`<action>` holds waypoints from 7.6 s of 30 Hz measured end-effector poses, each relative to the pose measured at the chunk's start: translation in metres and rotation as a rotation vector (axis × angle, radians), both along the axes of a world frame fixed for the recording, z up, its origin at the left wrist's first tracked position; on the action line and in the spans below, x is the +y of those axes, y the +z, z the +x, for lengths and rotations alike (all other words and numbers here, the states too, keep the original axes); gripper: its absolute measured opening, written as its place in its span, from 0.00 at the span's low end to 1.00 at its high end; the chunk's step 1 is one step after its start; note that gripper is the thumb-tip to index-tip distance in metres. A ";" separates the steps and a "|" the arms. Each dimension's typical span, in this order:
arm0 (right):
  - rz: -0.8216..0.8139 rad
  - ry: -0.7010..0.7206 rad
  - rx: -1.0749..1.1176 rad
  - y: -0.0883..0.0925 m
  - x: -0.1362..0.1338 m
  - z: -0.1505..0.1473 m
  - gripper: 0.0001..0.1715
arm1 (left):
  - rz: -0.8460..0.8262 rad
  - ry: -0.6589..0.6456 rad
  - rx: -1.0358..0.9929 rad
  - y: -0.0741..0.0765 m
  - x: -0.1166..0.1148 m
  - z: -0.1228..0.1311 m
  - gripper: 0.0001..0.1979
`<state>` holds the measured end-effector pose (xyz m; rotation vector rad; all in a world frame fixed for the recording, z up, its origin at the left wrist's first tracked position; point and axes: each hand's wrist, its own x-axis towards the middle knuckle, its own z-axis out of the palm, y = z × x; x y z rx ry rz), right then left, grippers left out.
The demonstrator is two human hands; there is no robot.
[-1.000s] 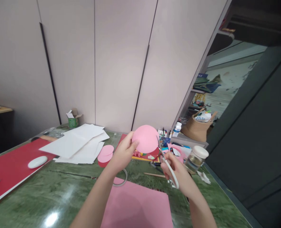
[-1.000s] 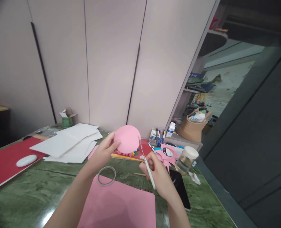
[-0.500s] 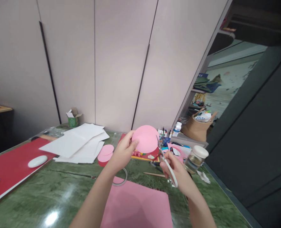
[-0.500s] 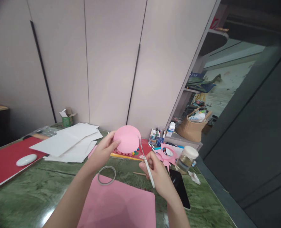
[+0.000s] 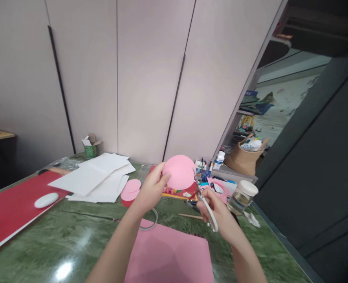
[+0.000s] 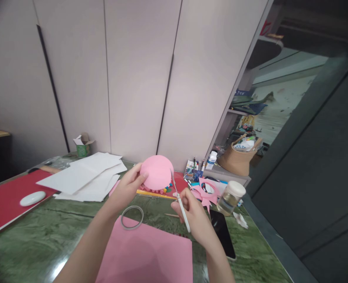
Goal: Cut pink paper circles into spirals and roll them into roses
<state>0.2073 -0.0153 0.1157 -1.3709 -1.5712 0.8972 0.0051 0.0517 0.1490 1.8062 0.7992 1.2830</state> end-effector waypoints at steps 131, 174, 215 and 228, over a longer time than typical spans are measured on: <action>0.045 0.050 -0.067 0.009 -0.004 0.000 0.18 | 0.081 -0.034 0.146 0.010 -0.013 -0.007 0.25; 0.044 0.062 -0.095 0.007 -0.005 0.001 0.20 | 0.094 -0.074 0.166 0.013 -0.012 -0.008 0.23; 0.005 0.078 -0.104 0.011 -0.007 0.000 0.17 | 0.084 -0.128 0.191 0.016 -0.010 -0.015 0.21; -0.032 0.084 -0.067 0.001 -0.003 0.007 0.17 | 0.064 -0.071 0.150 0.014 -0.006 -0.016 0.20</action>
